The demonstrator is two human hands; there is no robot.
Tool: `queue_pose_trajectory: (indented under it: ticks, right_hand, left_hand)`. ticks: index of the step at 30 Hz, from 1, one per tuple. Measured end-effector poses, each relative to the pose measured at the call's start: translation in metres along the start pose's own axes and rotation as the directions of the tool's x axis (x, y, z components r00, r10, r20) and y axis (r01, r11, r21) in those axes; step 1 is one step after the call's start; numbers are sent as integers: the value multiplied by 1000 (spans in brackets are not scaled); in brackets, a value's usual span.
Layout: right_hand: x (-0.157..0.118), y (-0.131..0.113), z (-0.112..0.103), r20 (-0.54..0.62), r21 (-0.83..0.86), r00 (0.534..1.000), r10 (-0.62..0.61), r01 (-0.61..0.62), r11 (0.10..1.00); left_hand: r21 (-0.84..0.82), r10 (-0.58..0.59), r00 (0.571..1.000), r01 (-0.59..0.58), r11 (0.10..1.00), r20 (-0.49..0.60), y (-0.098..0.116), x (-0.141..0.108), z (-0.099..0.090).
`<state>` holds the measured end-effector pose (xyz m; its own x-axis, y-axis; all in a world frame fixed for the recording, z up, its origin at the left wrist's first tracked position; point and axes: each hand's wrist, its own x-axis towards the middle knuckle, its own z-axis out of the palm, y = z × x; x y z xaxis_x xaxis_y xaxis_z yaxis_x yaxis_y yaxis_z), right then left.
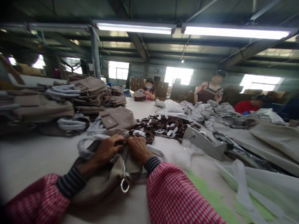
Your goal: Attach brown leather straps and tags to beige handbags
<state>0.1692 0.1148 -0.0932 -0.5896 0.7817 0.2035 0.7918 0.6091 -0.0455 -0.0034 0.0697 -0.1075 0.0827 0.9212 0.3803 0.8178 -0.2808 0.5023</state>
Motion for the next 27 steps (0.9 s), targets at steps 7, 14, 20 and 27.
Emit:
queue_pose_trajectory:
  ticks: [7,14,20,27]
  right_hand:
    - [-61,15,-7,29,527,993,-114,82,846]
    - [-100,15,-8,-10,870,998,-67,42,491]
    - [-127,22,-19,72,895,994,-76,-31,445]
    - [-136,21,-11,-9,849,1000,-22,19,528]
  left_hand:
    - [161,114,991,-125,979,76,5,-5,-4]
    - [388,472,816,-576,720,335,36,-15,-32]
    - [131,584,572,-770,624,577,52,-12,-39]
    - [116,499,637,-676,727,587,63,-11,-36]
